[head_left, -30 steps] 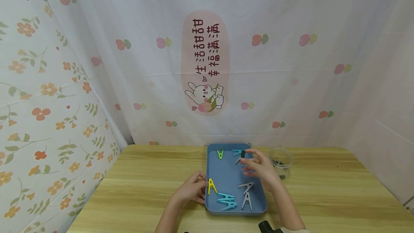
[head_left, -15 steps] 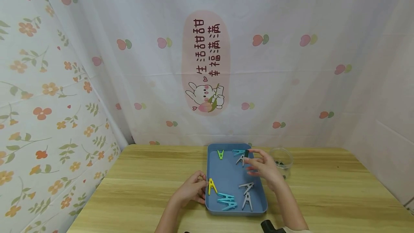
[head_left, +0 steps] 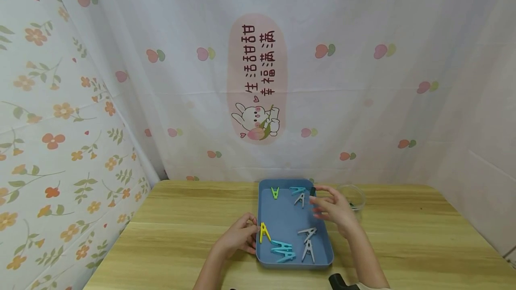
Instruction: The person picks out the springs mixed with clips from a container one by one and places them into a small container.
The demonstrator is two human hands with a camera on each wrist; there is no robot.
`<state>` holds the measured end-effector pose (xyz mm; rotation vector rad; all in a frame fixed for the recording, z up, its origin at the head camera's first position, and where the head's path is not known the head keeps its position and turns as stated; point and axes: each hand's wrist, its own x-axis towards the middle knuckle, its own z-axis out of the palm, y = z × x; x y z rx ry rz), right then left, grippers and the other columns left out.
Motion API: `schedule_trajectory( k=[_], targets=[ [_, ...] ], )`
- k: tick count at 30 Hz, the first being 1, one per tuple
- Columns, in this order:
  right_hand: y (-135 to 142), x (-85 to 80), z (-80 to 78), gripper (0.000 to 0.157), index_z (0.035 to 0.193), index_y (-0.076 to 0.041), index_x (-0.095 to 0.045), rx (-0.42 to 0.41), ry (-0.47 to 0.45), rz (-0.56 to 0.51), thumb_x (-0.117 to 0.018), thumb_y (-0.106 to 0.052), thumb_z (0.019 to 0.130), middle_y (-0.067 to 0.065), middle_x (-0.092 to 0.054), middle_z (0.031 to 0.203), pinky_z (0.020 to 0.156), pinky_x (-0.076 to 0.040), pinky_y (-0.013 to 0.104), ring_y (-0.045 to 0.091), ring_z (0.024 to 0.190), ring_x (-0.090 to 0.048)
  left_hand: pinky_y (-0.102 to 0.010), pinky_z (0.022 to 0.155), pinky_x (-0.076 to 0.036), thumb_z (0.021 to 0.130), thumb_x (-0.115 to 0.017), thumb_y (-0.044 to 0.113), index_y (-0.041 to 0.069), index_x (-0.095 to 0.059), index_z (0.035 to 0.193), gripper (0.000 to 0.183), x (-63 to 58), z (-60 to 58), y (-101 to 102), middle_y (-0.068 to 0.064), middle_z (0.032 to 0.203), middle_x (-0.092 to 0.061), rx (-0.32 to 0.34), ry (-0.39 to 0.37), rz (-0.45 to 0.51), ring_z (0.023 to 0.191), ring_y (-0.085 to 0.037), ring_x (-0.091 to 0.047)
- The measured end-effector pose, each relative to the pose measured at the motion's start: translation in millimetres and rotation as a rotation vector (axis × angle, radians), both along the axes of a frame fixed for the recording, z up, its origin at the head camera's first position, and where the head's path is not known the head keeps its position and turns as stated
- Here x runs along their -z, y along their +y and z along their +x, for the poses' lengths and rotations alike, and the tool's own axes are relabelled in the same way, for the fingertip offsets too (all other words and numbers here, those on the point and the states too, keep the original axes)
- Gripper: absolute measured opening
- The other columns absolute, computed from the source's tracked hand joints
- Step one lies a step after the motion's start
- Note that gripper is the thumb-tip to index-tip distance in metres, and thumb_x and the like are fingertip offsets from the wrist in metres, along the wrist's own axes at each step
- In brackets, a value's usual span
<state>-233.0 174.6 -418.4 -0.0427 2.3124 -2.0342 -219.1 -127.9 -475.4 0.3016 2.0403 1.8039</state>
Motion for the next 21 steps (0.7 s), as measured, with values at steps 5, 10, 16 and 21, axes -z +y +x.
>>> schedule_trajectory(
  k=[5,10,16,21],
  targets=[
    [4.0,-0.2,0.1,0.057,0.152,0.005,-0.039,0.009,0.004,0.004,-0.065,-0.013,0.105,0.007,-0.076,0.105,0.078,-0.064,0.032,0.019,0.084,-0.072,-0.028,0.059,-0.058,0.105,-0.052,0.013,0.005,-0.045,0.111,0.012,-0.2,0.4,-0.5,-0.007,0.087,-0.059,0.001,0.003,-0.001,0.066,-0.018,-0.059],
    [9.3,-2.1,1.4,0.057,0.153,0.005,-0.037,0.014,-0.003,0.022,-0.064,-0.014,0.106,0.01,-0.076,0.109,0.079,-0.063,0.03,0.02,0.088,-0.073,-0.028,0.058,-0.058,0.104,-0.052,0.012,0.006,-0.045,0.111,0.012,-0.7,0.5,-0.2,-0.007,0.087,-0.059,-0.004,-0.004,-0.004,0.066,-0.018,-0.059],
    [14.8,-2.9,1.7,0.058,0.154,0.005,-0.035,0.032,-0.013,0.015,-0.062,-0.013,0.107,0.011,-0.076,0.11,0.078,-0.063,0.03,0.016,0.085,-0.072,-0.028,0.059,-0.058,0.104,-0.053,0.012,0.006,-0.045,0.11,0.012,-1.0,0.6,-0.1,-0.007,0.087,-0.059,-0.004,-0.005,0.0,0.066,-0.018,-0.059],
    [18.9,-3.1,1.4,0.059,0.155,0.003,-0.035,0.056,-0.032,0.018,-0.064,-0.014,0.106,0.011,-0.076,0.109,0.077,-0.063,0.029,0.017,0.083,-0.07,-0.029,0.06,-0.059,0.104,-0.053,0.012,0.006,-0.045,0.11,0.012,-0.7,0.7,-0.4,-0.008,0.088,-0.059,-0.003,-0.003,0.001,0.066,-0.018,-0.059]
  ],
)
